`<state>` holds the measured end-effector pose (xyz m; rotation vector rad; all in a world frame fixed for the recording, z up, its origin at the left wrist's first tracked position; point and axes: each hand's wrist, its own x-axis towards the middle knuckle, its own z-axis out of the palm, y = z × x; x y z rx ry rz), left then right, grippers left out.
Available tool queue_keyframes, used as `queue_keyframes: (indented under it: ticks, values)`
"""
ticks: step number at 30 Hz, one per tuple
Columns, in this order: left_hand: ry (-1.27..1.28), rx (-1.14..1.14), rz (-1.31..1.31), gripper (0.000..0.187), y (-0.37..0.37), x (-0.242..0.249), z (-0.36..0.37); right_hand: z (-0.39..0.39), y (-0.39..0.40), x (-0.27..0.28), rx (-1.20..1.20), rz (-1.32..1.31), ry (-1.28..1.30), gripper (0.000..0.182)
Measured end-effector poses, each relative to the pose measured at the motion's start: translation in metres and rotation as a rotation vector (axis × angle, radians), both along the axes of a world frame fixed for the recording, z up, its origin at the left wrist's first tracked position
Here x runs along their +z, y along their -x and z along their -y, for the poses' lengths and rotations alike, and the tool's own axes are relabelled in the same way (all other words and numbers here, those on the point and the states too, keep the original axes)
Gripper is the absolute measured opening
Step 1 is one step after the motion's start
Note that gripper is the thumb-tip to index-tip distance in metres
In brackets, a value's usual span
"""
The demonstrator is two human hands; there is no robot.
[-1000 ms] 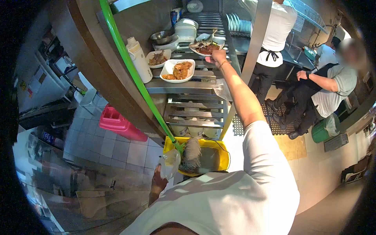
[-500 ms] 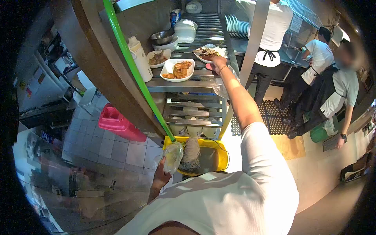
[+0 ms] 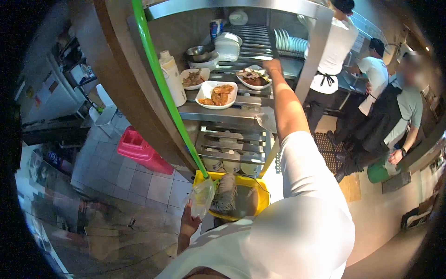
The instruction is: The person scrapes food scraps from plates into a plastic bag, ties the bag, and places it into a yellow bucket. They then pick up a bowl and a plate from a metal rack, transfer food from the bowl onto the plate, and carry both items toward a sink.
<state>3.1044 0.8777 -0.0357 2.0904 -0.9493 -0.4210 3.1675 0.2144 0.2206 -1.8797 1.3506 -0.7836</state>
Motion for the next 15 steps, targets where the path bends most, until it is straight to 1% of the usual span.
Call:
queue_keyframes:
  ticks: [1, 2, 3, 4, 6, 8, 9, 10, 11, 12, 13, 14, 15]
  values:
    - [0.013, 0.028, -0.001, 0.082, 0.004, 0.002, -0.007, 0.022, -0.004, -0.01, -0.03, -0.07, -0.002, 0.019]
    - [0.024, 0.056, -0.001, 0.084, 0.006, 0.0, -0.012, 0.047, -0.011, -0.025, -0.032, -0.052, 0.016, 0.021]
    - [-0.008, 0.08, 0.029, 0.088, 0.007, -0.009, -0.016, 0.087, -0.023, -0.046, 0.001, -0.084, -0.049, 0.026]
    - [-0.006, 0.097, 0.031, 0.088, 0.01, -0.021, -0.024, 0.124, -0.034, -0.068, 0.019, -0.094, -0.029, 0.029]
    - [-0.006, 0.135, -0.033, 0.088, 0.015, -0.041, -0.037, 0.118, -0.034, -0.062, 0.029, -0.141, -0.079, 0.028]
    - [-0.04, 0.187, -0.085, 0.088, 0.019, -0.037, -0.039, 0.126, -0.045, -0.065, 0.158, -0.352, -0.182, 0.027]
    - [-0.024, 0.171, -0.037, 0.087, 0.019, -0.041, -0.039, 0.12, -0.041, -0.061, 0.236, -0.202, -0.191, 0.025]
    - [-0.008, 0.15, 0.01, 0.086, 0.021, -0.041, -0.041, 0.177, -0.043, -0.084, 0.359, 0.01, -0.477, 0.023]
    - [-0.019, 0.15, 0.0, 0.086, 0.022, -0.036, -0.04, 0.203, -0.065, -0.106, 0.323, -0.144, -0.286, 0.023]
    - [-0.006, 0.142, 0.014, 0.087, 0.02, -0.03, -0.035, 0.214, -0.074, -0.116, 0.284, -0.292, -0.086, 0.024]
    - [0.01, 0.131, 0.031, 0.088, 0.017, -0.024, -0.031, 0.14, -0.053, -0.073, 0.123, -0.078, -0.227, 0.026]
    - [0.011, 0.123, 0.035, 0.088, 0.015, -0.019, -0.029, 0.129, -0.057, -0.071, 0.116, -0.074, -0.226, 0.026]
    - [0.016, 0.117, 0.076, 0.085, 0.014, -0.015, -0.027, 0.129, -0.059, -0.074, 0.144, 0.223, -0.075, 0.026]
